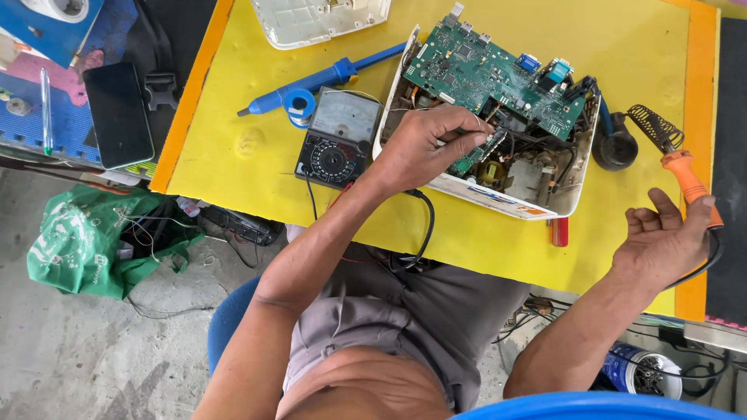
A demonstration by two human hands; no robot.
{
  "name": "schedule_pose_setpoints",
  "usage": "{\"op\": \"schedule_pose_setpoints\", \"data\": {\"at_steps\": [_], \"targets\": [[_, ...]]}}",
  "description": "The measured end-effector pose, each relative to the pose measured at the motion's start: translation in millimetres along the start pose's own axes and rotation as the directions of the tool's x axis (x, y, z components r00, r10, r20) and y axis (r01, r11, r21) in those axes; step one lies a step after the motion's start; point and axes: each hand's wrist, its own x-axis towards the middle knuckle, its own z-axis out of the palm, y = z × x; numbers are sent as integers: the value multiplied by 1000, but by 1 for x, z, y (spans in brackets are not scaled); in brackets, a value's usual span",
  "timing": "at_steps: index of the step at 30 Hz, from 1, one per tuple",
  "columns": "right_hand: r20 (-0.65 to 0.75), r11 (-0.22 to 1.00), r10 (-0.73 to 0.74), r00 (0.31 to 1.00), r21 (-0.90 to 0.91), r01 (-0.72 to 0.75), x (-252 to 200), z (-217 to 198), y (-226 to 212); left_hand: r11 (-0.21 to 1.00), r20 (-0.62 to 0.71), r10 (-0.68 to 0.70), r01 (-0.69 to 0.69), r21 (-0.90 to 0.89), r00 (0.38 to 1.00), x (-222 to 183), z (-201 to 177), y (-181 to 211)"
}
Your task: Repairing a circuit board by testing components with a multimeter and soldering connections.
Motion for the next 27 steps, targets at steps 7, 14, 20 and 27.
{"op": "schedule_pose_setpoints", "data": {"at_steps": [7,14,20,27], "targets": [[-92,870,-493,865,-19,494,-10,7,2,998,15,10,-9,-64,1000,-3,-4,12],[-272,865,-278,921,346,363,-34,-19,1,995,-29,5,-7,-96,1000,-2,-3,16],[56,870,49,997,488,-71,-69,-9,-6,999,-65,49,-50,-16,997,-1,-1,15],[88,851,155,984,494,-179,-85,1,-6,998,-72,57,-59,-26,996,-4,-3,16]]}}
